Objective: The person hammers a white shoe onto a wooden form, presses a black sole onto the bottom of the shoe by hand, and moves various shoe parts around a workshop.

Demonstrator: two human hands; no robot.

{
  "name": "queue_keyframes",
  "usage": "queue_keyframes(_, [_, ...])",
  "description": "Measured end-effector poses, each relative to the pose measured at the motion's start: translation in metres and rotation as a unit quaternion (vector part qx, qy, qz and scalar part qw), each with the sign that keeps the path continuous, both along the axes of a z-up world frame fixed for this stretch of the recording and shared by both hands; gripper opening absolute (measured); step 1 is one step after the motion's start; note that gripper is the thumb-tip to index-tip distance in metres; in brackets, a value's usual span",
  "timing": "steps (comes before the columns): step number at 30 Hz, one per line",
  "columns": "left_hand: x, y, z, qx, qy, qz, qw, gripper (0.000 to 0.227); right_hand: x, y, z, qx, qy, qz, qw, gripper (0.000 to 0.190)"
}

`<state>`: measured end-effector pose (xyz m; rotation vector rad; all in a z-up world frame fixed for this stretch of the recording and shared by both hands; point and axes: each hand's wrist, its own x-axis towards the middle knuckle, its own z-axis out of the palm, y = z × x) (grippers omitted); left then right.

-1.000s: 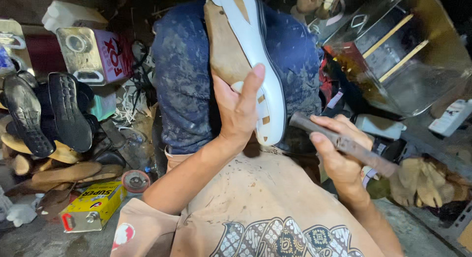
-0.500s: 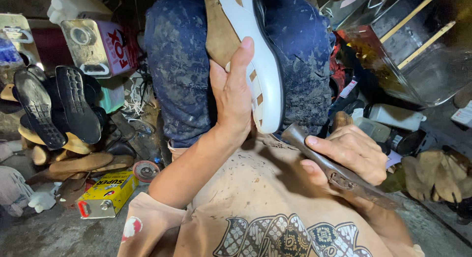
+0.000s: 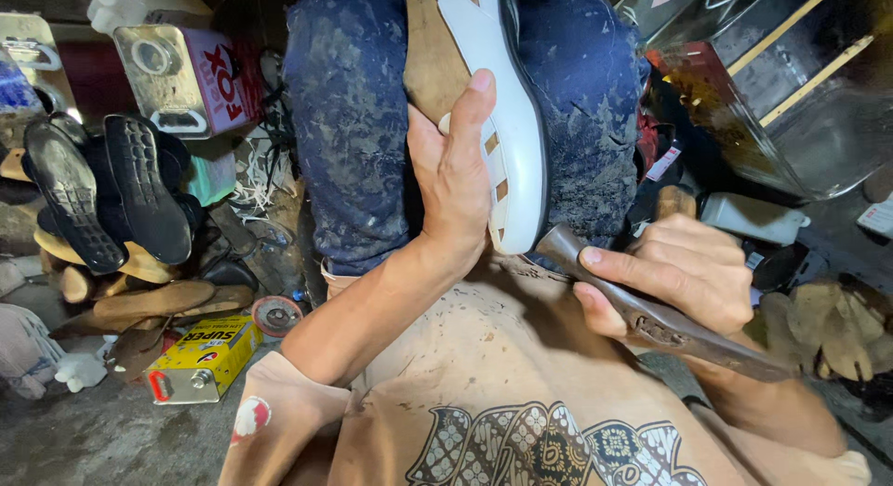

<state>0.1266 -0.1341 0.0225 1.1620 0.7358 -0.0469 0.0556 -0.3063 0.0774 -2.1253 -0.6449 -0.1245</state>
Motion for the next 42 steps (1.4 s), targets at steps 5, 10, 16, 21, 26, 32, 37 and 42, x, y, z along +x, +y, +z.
queue_keyframes(5, [-0.006,-0.005,-0.008,0.019,-0.05,0.0,0.999,0.074,0.015,-0.001,0.018,-0.049,0.028,0.019,0.998,0.017])
queue_keyframes(10, [-0.01,-0.007,-0.01,0.098,-0.062,-0.021,0.993,0.086,0.036,-0.004,0.041,-0.136,0.077,0.053,0.986,0.016])
queue_keyframes(16, [-0.017,-0.008,-0.017,0.042,-0.084,-0.018,0.995,0.068,0.017,-0.008,0.031,-0.083,0.077,0.029,0.993,0.023])
queue_keyframes(21, [-0.018,-0.005,-0.016,0.035,-0.1,-0.031,0.994,0.067,0.001,-0.006,0.021,-0.061,0.06,-0.034,0.996,0.021])
queue_keyframes(26, [-0.02,-0.007,-0.02,0.037,-0.1,-0.029,0.994,0.069,-0.003,-0.009,0.01,-0.055,0.073,-0.027,0.995,0.021])
queue_keyframes(32, [-0.023,-0.008,-0.021,0.048,-0.101,-0.04,0.993,0.07,0.018,-0.012,0.004,-0.016,0.079,0.008,0.997,0.017])
queue_keyframes(37, [-0.023,-0.006,-0.019,0.066,-0.095,-0.047,0.992,0.075,0.042,-0.008,0.019,-0.048,0.115,0.064,0.99,0.017])
queue_keyframes(42, [-0.023,-0.005,-0.018,0.068,-0.104,-0.051,0.991,0.074,0.032,-0.009,0.021,-0.06,0.102,0.043,0.992,0.022])
